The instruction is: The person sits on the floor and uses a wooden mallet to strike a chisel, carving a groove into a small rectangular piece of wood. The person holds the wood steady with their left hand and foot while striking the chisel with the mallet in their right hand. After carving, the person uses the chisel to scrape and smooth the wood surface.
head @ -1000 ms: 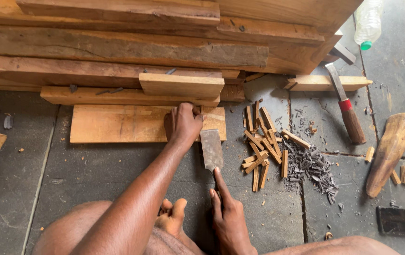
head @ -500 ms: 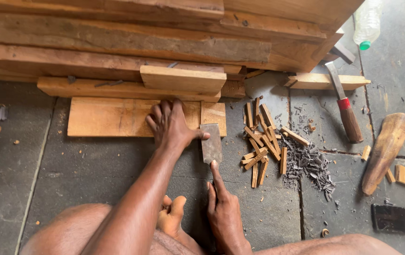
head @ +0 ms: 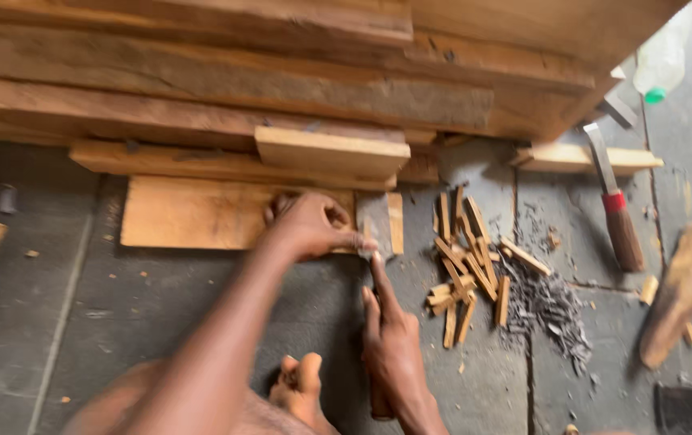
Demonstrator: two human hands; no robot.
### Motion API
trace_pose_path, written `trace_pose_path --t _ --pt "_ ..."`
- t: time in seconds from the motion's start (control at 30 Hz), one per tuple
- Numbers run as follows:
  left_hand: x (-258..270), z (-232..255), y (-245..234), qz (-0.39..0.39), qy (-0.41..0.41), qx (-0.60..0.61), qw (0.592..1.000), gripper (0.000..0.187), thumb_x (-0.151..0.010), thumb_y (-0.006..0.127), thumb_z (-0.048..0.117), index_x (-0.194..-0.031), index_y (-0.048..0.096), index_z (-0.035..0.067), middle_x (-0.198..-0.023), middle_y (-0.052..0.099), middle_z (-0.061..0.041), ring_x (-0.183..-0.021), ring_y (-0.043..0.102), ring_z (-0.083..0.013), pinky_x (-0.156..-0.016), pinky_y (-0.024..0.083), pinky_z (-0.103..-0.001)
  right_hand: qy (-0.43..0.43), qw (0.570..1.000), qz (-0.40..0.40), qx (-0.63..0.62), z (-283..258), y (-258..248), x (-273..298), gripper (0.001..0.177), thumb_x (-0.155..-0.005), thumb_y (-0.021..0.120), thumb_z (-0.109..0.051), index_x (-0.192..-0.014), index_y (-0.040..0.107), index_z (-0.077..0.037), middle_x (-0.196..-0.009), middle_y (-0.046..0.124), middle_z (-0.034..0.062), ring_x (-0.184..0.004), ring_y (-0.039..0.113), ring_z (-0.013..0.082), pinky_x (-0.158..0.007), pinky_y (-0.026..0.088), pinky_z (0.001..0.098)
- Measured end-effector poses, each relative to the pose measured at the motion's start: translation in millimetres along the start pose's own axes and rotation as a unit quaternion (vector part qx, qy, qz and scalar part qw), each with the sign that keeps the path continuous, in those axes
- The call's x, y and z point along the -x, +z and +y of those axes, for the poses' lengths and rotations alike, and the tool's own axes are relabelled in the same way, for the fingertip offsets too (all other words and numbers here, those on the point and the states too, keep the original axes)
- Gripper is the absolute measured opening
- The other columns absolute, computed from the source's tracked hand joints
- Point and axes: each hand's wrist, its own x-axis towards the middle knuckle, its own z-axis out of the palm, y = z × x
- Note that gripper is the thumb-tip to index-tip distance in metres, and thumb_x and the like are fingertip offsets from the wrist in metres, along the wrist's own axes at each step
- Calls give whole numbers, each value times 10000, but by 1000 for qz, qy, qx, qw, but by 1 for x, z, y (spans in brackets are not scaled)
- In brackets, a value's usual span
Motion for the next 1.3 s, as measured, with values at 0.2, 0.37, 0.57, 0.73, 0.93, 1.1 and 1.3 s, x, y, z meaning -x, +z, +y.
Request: trace_pose_path --t 0.2,0.37,0.57,0.73,0.93,1.1,1.3 --pt "58 -3 -62 13 -17 -1 1000 375 -811 820 234 -1167 733 154 -1124 696 -29 -1104 697 -209 -986 545 -414 81 994 -26 -75 24 -10 18 627 -992 581 -299 -1583 395 -402 -530 548 100 -459 517 134 -483 519 359" --pt "71 2 -60 73 44 46 995 203 -877 726 135 -1076 766 127 -1048 778 -48 -909 772 -185 -857 610 -389 -343 933 103 -31 65 -28 16 530 -1104 530 -249 -1617 398 -211 -1122 730 205 -917 635 138 -728 535 350" --pt "85 47 -50 119 114 137 977 131 -869 760 253 -905 766 127 -921 799 -19 -850 765 -174 -815 614 -362 77 996 -33 33 52 -37 17 704 -999 581 -348 -1645 304 -384 -613 619 190 -587 602 231 -640 571 416" --pt "77 43 -21 146 120 66 980 162 -868 776 281 -882 764 121 -940 768 -35 -866 743 -201 -789 587 -396 13 997 -17 73 47 -43 21 549 -1009 566 -438 -1499 422 -238 -692 698 158 -628 709 302 -666 560 487" --pt "38 21 0 123 105 1 987 157 -870 777 273 -906 776 120 -956 781 -69 -914 748 -239 -819 579 -426 31 968 14 250 52 -57 23 478 -934 609 -499 -1357 623 -276 -873 750 84 -781 729 217 -716 580 416" --pt "15 17 14 122 136 -42 982 206 -862 776 319 -869 770 114 -948 775 -47 -896 744 -233 -797 570 -450 -113 981 89 128 75 -51 27 282 -899 697 -373 -1097 748 -178 -899 805 48 -741 755 152 -660 618 332" --pt "-1 6 34 87 118 -59 987 241 -912 713 348 -933 738 109 -917 756 -61 -822 757 -201 -745 621 -414 -18 983 -78 163 63 7 37 433 -909 755 -409 -1236 627 -155 -894 769 141 -777 753 236 -748 590 358"
